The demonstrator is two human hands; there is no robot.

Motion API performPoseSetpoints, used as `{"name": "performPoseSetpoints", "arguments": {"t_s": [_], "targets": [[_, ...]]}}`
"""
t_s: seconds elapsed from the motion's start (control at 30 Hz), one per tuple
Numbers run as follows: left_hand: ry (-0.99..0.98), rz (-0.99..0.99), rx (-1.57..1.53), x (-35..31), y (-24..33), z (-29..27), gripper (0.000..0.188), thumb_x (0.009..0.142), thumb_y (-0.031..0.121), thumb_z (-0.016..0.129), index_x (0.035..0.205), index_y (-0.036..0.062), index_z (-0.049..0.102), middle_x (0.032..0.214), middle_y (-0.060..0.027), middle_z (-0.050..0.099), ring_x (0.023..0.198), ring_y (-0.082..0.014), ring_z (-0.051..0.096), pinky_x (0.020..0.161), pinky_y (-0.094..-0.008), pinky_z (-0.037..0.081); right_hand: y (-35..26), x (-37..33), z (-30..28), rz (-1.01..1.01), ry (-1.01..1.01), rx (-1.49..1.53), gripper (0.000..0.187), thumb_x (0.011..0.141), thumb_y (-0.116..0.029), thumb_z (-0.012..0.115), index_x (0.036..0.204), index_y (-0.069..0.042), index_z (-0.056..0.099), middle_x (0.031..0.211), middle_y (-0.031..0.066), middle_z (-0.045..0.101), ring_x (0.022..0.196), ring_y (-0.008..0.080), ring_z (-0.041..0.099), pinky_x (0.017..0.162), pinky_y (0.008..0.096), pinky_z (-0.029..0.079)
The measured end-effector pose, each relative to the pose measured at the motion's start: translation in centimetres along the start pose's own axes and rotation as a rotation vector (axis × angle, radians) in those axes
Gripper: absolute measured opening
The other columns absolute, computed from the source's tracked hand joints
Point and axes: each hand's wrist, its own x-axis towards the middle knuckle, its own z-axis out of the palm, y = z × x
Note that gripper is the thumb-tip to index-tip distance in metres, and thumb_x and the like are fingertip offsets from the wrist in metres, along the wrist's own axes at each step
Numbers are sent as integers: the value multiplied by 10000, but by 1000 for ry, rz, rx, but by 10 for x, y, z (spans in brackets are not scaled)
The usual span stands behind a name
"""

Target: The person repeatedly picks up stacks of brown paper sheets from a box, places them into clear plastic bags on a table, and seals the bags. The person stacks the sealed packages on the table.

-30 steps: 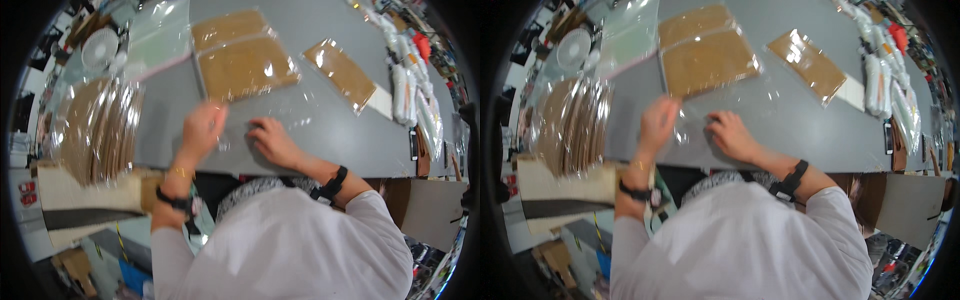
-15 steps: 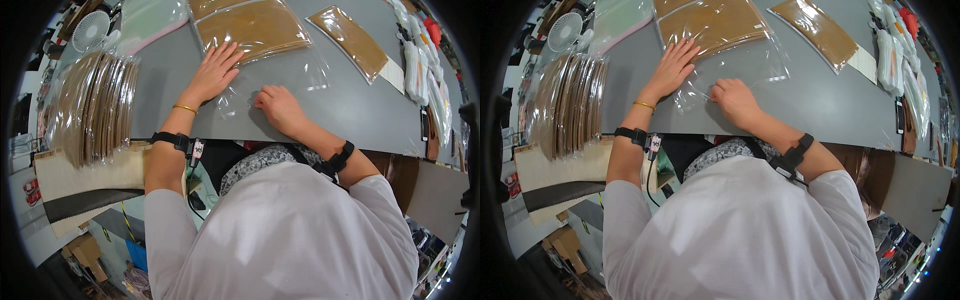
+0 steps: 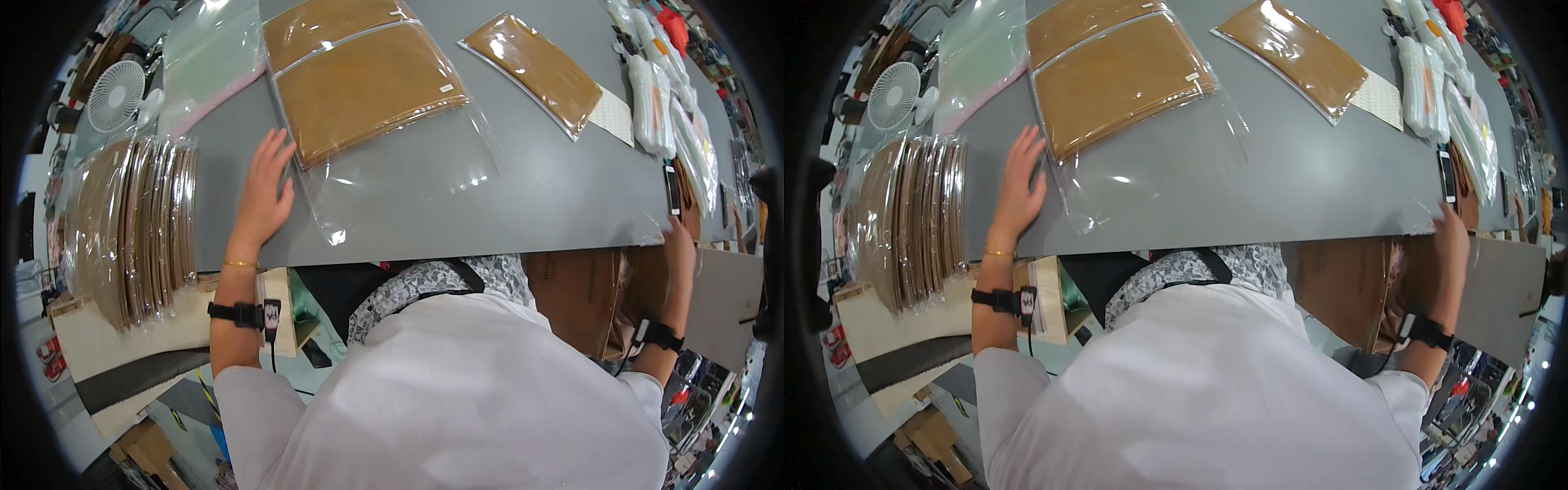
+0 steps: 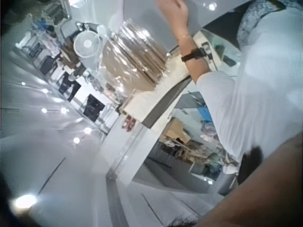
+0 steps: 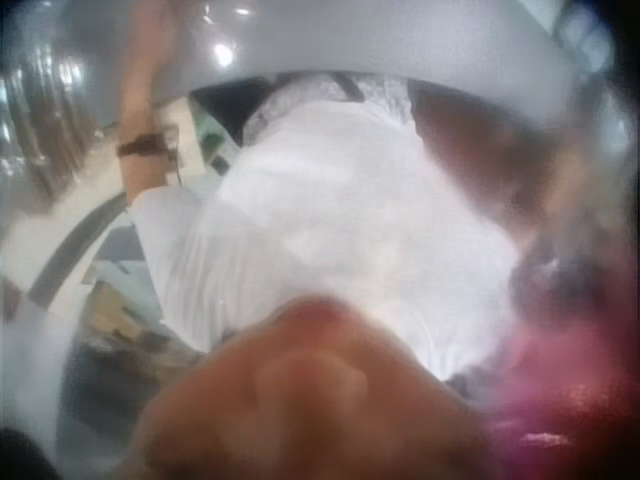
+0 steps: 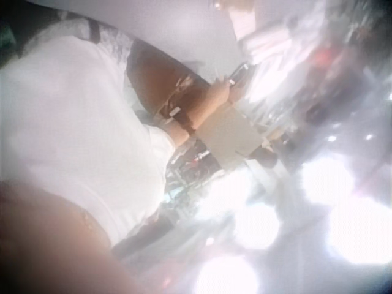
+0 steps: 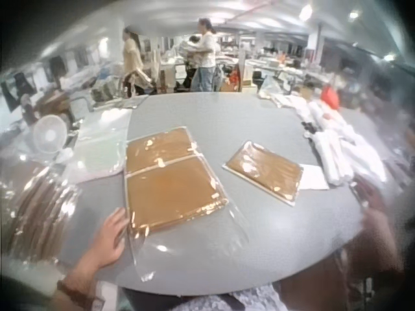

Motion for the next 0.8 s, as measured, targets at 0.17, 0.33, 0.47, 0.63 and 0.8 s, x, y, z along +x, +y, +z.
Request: {"name": "performPoseSetpoints", "arguments": {"t_s": [0.17,0.33,0.47,0.63,0.8], "targets": [[-157,100,369,-25,27,5,533,890,109,673,1413,114,568,1540,-109,434,1431,-371,398,1155,-458,400,-265,38,28,-1039,362,126,678,829,-39,733,1465,-91,505,1516,111,509,1369,336,501,1140,424,430],[-91,143,213,-18,35,16,391,916,152,674,1302,92,652,1307,-110,619,1231,-339,582,1008,-427,515,-380,57,0,-1537,420,143,393,936,-130,570,1325,-127,627,1422,78,600,1305,298,560,1139,419,429],[228,-218,-257,-14,35,22,208,1011,193,612,1117,42,708,930,-85,703,894,-267,722,832,-351,582,-387,62,-2,-1207,60,654,234,1034,-186,500,1135,-83,685,1142,99,726,1164,276,638,1016,391,481],[294,-849,-712,21,12,32,359,1078,288,524,850,25,613,761,-45,632,635,-142,684,550,-246,518,-416,74,18,-764,-177,1065,272,1046,-262,514,956,-64,677,785,75,738,799,329,702,740,402,537],[174,-1082,-657,48,-1,35,317,1021,336,627,984,26,574,696,-25,588,521,-132,628,450,-240,472,-451,62,23,-569,170,569,183,1000,-241,555,1102,-93,593,687,98,699,663,387,672,656,465,529]]}}
